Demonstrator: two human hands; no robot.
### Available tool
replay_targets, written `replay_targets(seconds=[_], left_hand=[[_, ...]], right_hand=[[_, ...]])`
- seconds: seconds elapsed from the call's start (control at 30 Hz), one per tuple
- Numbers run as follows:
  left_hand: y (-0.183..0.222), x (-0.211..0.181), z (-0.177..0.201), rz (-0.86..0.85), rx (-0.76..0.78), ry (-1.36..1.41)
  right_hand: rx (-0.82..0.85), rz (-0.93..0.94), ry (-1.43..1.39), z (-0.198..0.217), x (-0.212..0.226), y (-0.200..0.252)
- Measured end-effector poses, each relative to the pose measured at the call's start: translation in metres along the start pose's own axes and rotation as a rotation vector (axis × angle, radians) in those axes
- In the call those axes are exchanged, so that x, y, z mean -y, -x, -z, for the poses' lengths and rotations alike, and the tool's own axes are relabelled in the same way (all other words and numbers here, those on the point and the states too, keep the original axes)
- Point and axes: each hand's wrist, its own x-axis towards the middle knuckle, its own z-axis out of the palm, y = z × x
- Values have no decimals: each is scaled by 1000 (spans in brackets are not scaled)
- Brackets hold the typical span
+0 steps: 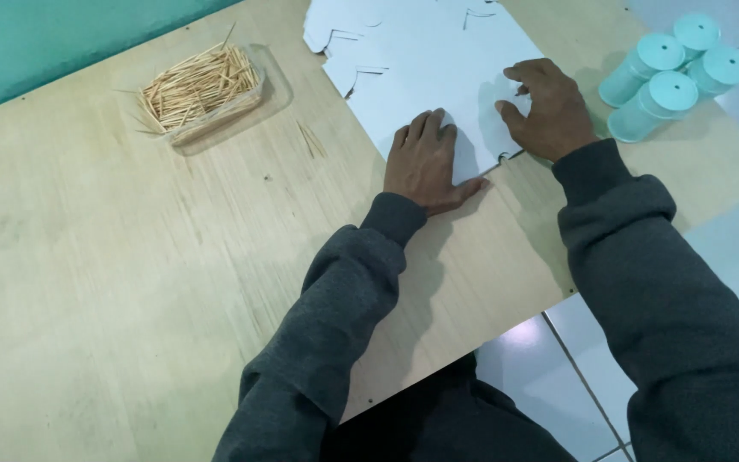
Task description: The person folds a white cardboard flat into a box shape and places small blue cylinders into a white container.
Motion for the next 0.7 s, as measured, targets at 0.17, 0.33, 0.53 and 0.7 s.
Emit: replay_targets(seconds=[0.17, 0.33, 0.53, 0.7], left_hand=[[-10, -4, -9, -15, 2, -16], [-16, -7, -1, -36, -25, -76], [-31, -12, 8, -121, 103, -260], [-40, -19, 8, -194, 251, -361]], right_hand=[[128, -185, 20, 6, -11, 18], [97, -162, -64, 15, -5, 19], [62, -50, -27, 11, -12, 27], [10, -6, 40, -2, -22, 35]])
